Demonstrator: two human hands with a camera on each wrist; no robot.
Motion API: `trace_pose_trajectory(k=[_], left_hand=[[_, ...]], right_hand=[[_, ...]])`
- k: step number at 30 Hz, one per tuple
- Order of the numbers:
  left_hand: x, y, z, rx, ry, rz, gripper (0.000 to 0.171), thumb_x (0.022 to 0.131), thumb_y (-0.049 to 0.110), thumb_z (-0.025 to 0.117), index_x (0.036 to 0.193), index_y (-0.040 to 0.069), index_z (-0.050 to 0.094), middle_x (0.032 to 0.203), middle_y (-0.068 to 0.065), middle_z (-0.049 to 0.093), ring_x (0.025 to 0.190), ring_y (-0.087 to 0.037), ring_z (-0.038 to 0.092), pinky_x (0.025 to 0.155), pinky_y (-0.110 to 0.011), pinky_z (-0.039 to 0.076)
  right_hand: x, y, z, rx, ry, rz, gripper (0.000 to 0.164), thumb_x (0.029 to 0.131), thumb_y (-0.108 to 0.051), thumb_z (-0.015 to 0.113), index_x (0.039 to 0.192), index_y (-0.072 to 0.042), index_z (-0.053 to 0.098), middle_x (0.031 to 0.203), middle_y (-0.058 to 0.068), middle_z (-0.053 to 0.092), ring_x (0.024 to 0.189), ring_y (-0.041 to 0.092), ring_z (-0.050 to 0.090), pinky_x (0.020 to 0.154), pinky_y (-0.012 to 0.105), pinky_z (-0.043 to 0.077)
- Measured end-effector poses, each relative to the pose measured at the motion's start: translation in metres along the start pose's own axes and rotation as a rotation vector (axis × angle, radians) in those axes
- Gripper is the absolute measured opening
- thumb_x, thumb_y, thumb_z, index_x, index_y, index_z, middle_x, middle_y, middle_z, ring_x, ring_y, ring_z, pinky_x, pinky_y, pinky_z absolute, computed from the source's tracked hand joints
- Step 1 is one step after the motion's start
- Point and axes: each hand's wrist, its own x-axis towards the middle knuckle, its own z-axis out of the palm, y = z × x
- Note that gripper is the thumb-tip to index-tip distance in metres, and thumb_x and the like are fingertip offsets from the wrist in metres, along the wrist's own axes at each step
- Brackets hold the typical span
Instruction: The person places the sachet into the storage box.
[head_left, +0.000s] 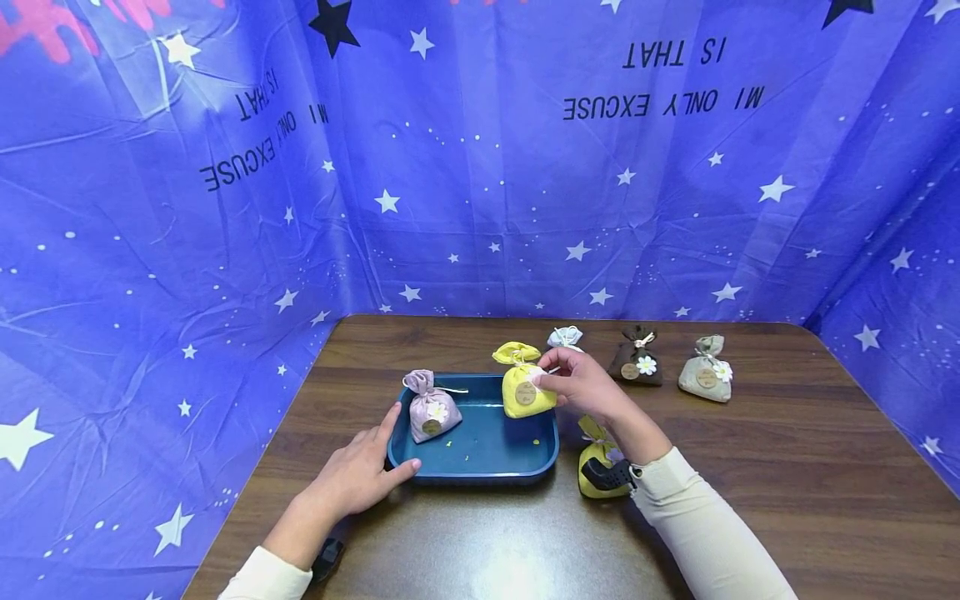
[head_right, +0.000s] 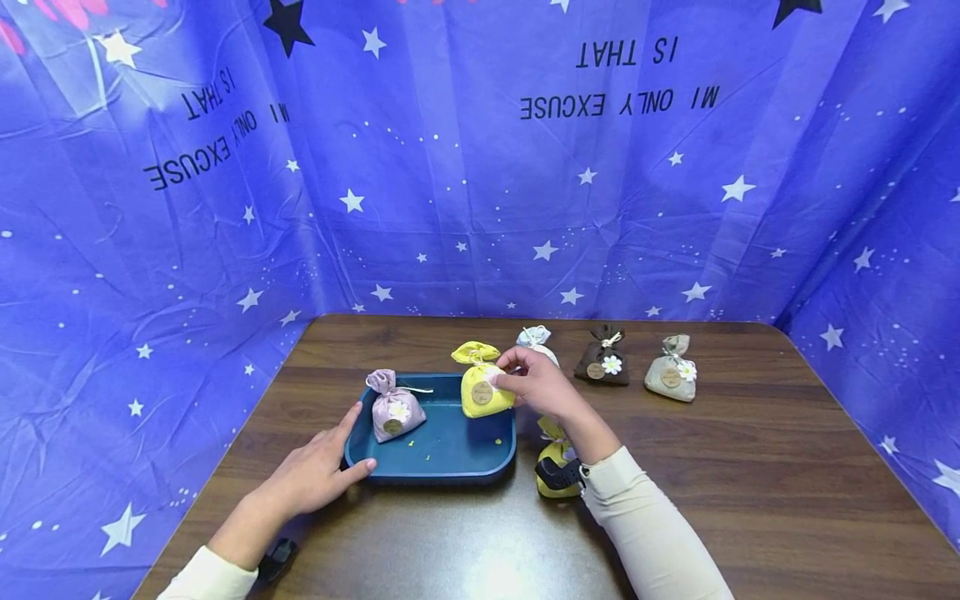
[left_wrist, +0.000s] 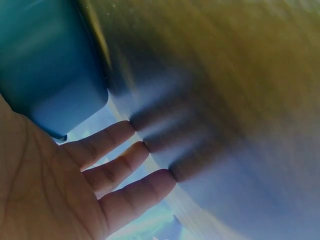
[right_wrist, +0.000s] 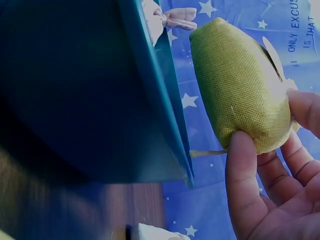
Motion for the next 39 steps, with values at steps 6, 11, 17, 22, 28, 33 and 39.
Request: trace_pose_trajectory(k=[6, 11, 17, 22, 28, 33, 39], left_hand=[[-0.001, -0.001, 0.0, -0.001, 0.009, 0.012, 0.095, 0.091, 0.065, 0.055, 0.16, 0.013, 0.016, 0.148, -0.018, 0.047, 0.13, -0.039, 0.048, 0.095, -0.06, 0.044], [-0.001, -0.002, 0.0, 0.009, 0.013, 0.024, 0.095, 0.092, 0.065, 0.055, 0.16, 0.012, 0.016, 0.149, -0.018, 0.046, 0.13, -0.039, 0.048, 0.095, -0.059, 0.044], [-0.001, 0.0, -0.003, 0.004, 0.023, 0.027, 0.095, 0.092, 0.064, 0.056, 0.16, 0.011, 0.017, 0.148, -0.019, 0.046, 0.129, -0.039, 0.049, 0.094, -0.059, 0.044], [-0.002, 0.0, -0.003, -0.001, 0.024, 0.024, 0.094, 0.092, 0.063, 0.056, 0.16, 0.011, 0.017, 0.147, -0.02, 0.047, 0.129, -0.04, 0.048, 0.094, -0.06, 0.044], [-0.002, 0.0, 0.001, -0.004, 0.003, 0.006, 0.094, 0.092, 0.064, 0.055, 0.16, 0.013, 0.015, 0.149, -0.018, 0.045, 0.131, -0.039, 0.047, 0.094, -0.061, 0.044], [-0.002, 0.0, 0.001, -0.006, 0.006, 0.009, 0.095, 0.091, 0.064, 0.056, 0.16, 0.013, 0.015, 0.149, -0.017, 0.046, 0.131, -0.039, 0.047, 0.094, -0.061, 0.044], [-0.001, 0.0, 0.001, 0.0, 0.009, 0.006, 0.095, 0.091, 0.065, 0.055, 0.16, 0.013, 0.016, 0.148, -0.017, 0.047, 0.13, -0.038, 0.048, 0.093, -0.06, 0.044]], right_hand=[[0.004, -0.002, 0.009, -0.001, -0.024, -0.01, 0.022, 0.089, -0.004, 0.069, 0.105, 0.005, 0.058, 0.089, 0.011, 0.06, 0.076, 0.018, 0.057, 0.056, 0.03, 0.052], [0.009, -0.004, 0.014, -0.004, -0.03, 0.003, 0.02, 0.089, -0.005, 0.069, 0.104, 0.003, 0.058, 0.091, 0.01, 0.061, 0.077, 0.018, 0.059, 0.058, 0.034, 0.055], [0.016, -0.01, 0.017, -0.035, -0.037, 0.011, 0.02, 0.09, -0.006, 0.07, 0.104, 0.001, 0.058, 0.094, 0.011, 0.061, 0.079, 0.019, 0.061, 0.067, 0.052, 0.057], [0.023, -0.012, 0.02, -0.059, -0.048, 0.024, 0.021, 0.09, -0.008, 0.071, 0.105, -0.001, 0.058, 0.096, 0.011, 0.063, 0.08, 0.018, 0.063, 0.068, 0.052, 0.057], [0.03, -0.008, 0.025, -0.04, -0.063, 0.052, 0.02, 0.089, -0.008, 0.071, 0.104, -0.001, 0.059, 0.095, 0.01, 0.062, 0.077, 0.018, 0.062, 0.067, 0.052, 0.057], [0.034, -0.008, 0.029, -0.052, -0.071, 0.06, 0.021, 0.089, -0.01, 0.072, 0.104, -0.002, 0.06, 0.094, 0.009, 0.061, 0.075, 0.018, 0.061, 0.067, 0.053, 0.057], [0.038, -0.011, 0.032, -0.073, -0.067, 0.075, 0.019, 0.088, -0.01, 0.073, 0.101, -0.002, 0.062, 0.093, 0.008, 0.062, 0.073, 0.018, 0.061, 0.066, 0.054, 0.056]])
